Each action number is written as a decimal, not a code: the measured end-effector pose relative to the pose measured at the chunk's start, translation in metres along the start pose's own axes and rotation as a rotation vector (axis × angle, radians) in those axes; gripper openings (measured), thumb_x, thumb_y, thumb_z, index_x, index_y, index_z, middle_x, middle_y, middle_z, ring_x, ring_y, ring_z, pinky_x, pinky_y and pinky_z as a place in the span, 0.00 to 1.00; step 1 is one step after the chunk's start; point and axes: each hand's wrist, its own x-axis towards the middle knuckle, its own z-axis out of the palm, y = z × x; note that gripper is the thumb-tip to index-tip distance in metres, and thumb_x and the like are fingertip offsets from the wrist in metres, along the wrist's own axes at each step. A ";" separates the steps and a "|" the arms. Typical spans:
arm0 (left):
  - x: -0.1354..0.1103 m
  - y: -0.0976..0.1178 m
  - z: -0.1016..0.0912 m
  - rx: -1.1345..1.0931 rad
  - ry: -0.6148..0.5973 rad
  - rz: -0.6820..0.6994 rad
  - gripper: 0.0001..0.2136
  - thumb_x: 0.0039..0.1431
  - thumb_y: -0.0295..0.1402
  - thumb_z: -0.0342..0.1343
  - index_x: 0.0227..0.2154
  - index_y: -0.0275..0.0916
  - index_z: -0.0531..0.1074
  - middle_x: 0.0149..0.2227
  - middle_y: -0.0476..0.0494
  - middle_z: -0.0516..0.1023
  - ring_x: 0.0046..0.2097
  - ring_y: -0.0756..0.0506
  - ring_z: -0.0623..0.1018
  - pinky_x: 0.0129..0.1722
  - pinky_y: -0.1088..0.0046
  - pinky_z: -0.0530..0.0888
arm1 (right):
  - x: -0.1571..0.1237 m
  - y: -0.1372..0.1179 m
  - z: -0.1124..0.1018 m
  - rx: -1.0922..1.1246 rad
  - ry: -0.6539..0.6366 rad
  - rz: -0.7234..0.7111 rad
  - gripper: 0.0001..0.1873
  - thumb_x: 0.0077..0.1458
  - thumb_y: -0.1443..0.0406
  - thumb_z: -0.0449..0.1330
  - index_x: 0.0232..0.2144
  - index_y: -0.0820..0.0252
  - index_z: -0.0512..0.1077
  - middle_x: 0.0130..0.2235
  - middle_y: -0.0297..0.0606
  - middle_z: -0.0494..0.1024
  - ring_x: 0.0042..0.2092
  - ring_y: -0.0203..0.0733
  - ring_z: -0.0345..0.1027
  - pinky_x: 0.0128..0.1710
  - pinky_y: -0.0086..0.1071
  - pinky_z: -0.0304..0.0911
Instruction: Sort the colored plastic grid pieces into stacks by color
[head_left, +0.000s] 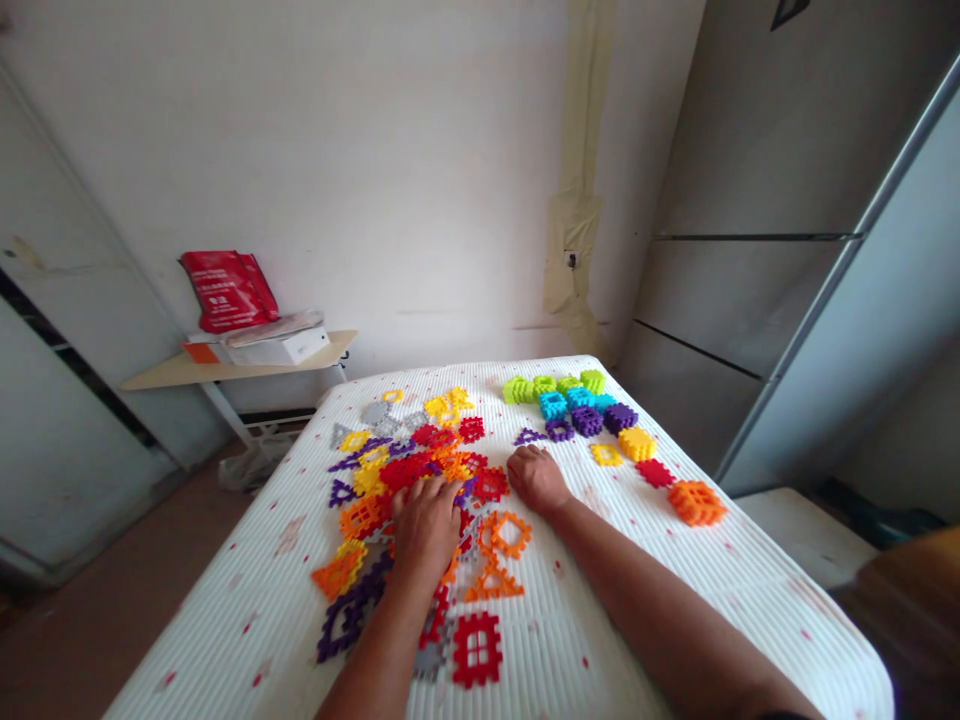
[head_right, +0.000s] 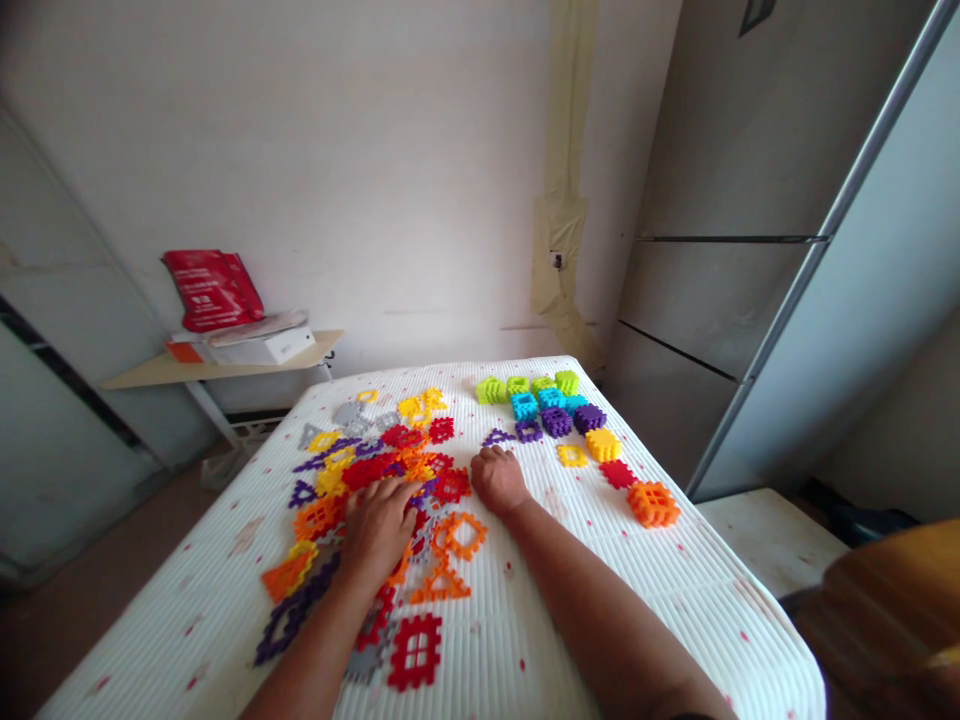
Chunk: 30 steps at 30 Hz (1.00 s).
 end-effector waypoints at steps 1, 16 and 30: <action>0.000 0.000 0.000 -0.001 0.007 -0.001 0.16 0.53 0.27 0.50 0.45 0.46 0.72 0.45 0.43 0.75 0.49 0.41 0.69 0.50 0.55 0.60 | 0.000 0.000 0.000 0.004 -0.006 0.002 0.15 0.60 0.66 0.47 0.31 0.62 0.73 0.36 0.42 0.74 0.40 0.40 0.64 0.40 0.31 0.54; 0.003 -0.016 0.010 -0.155 0.401 0.160 0.11 0.57 0.27 0.50 0.40 0.40 0.75 0.40 0.43 0.78 0.41 0.45 0.76 0.42 0.68 0.72 | 0.000 0.005 -0.002 0.323 0.063 0.056 0.11 0.54 0.68 0.51 0.29 0.62 0.73 0.34 0.42 0.75 0.39 0.39 0.66 0.41 0.30 0.58; 0.004 -0.009 0.010 -0.288 0.552 0.323 0.11 0.57 0.24 0.50 0.39 0.41 0.74 0.39 0.42 0.75 0.40 0.48 0.76 0.41 0.70 0.76 | -0.007 -0.033 -0.025 1.643 -0.121 0.173 0.15 0.36 0.59 0.67 0.27 0.62 0.72 0.22 0.29 0.72 0.23 0.30 0.62 0.26 0.27 0.59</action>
